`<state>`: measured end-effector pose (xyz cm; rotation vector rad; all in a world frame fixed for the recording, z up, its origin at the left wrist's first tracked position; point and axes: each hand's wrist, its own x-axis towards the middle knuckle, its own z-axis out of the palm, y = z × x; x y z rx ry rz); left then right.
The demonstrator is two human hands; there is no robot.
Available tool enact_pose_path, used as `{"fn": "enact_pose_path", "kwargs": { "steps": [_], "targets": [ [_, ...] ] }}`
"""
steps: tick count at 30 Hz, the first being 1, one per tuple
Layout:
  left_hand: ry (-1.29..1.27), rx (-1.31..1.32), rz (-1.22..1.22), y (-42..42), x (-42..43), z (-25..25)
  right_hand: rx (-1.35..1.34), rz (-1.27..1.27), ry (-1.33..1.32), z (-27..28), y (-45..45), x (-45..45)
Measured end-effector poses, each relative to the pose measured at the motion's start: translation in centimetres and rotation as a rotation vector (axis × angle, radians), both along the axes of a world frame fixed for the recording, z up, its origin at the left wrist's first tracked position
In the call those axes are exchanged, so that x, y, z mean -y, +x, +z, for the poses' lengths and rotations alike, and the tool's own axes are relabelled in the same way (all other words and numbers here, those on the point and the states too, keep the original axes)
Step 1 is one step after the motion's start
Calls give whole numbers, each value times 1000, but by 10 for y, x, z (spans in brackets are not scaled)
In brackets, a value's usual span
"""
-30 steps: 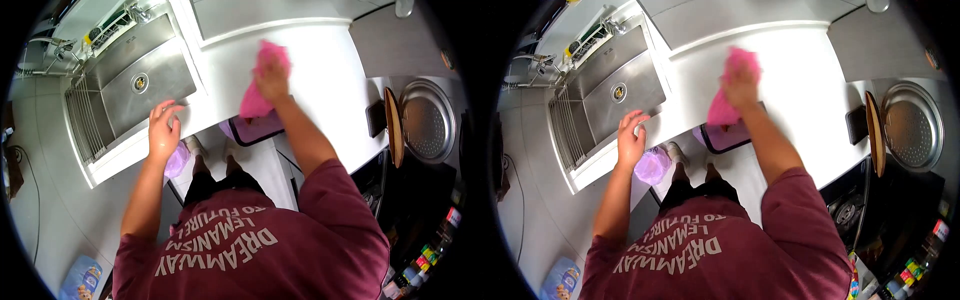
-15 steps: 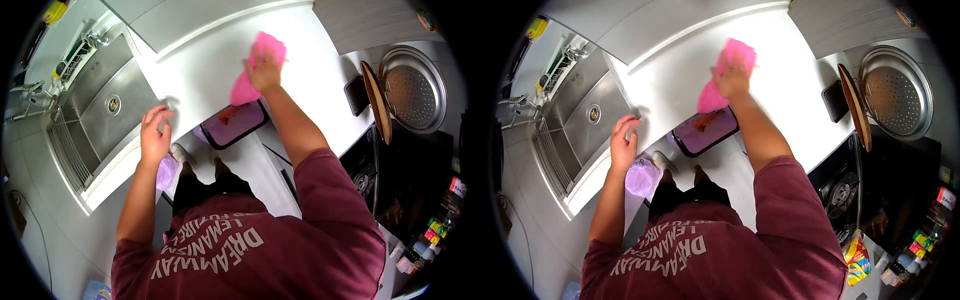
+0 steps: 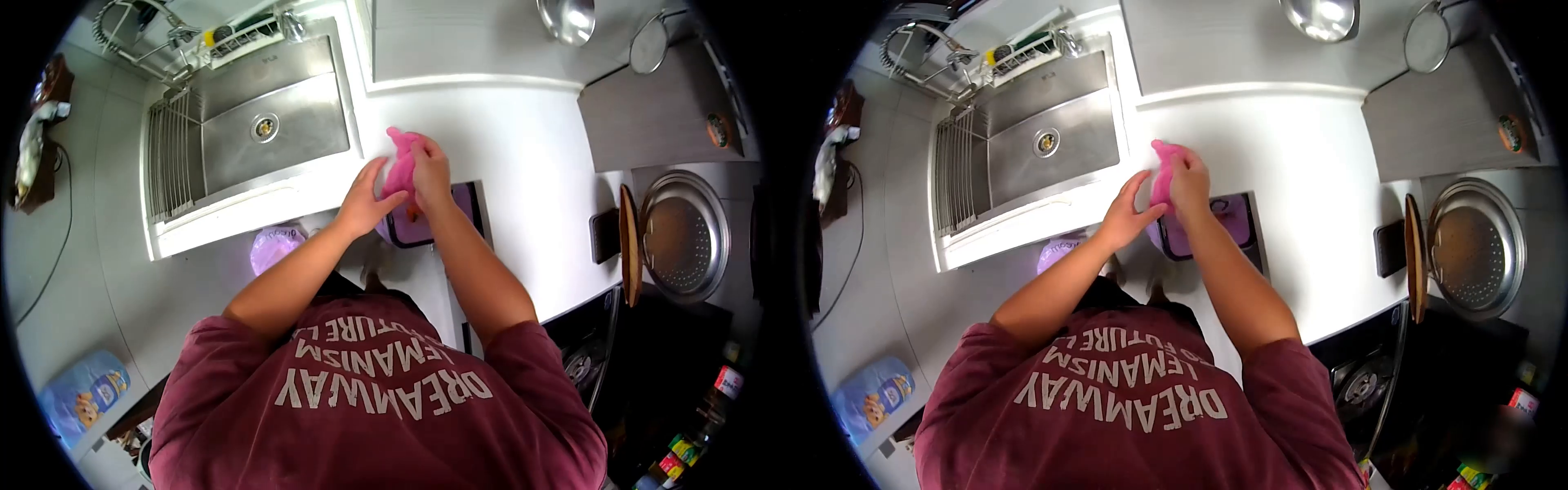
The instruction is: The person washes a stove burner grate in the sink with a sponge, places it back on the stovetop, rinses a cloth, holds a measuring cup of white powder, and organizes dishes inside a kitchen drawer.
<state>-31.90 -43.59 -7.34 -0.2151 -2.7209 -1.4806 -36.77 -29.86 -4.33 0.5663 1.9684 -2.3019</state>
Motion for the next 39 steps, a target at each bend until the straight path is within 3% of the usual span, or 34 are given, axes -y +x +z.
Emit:
{"fn": "enact_pose_path", "kwargs": {
  "steps": [3, 6, 7, 10, 12, 14, 17, 21, 23, 25, 28, 32, 35, 38, 39],
  "targets": [
    [132, 188, -30, -9, 14, 35, -73, 75, -242, 40, 8, 12],
    [289, 290, -133, -22, 45, 57, -197, 156, -56, 53, 6, 3],
    [355, 356, -164, -25, 55, 59, -144, 213, 170, 60, 4, -5],
    [471, 387, -281, -29, 66, 90, -740, 312, 588, 65, 1, -8],
    [524, 356, -365, -27, 67, 110, -646, 543, 447, 88, 8, 4],
    [573, 315, -448, -29, 67, 126, -355, 731, 57, 95, 9, 13],
    [678, 413, -504, -46, 88, 127, -175, 915, -176, 65, 2, 7],
    [765, 555, -448, -43, 88, 141, -115, 996, -14, 51, 4, -24],
    [780, 614, -486, -40, 80, 156, -227, 851, -128, 66, 7, -29],
    [723, 600, -548, -39, 69, 158, -295, 754, -112, 88, 10, -26],
    [598, 642, -716, -46, 65, 159, -333, 960, 108, 92, 12, -16],
    [262, 612, -740, -65, 78, 146, -142, 981, 661, 77, 3, -45],
    [-416, 320, -457, -65, 78, 125, -177, 878, 1010, 82, 8, -59],
    [-258, 108, -27, -60, 54, 73, -110, 480, 1069, 58, 7, -50],
    [-212, 251, 19, -57, 42, 80, -85, 371, 829, 63, 11, -40]
  ]
}}
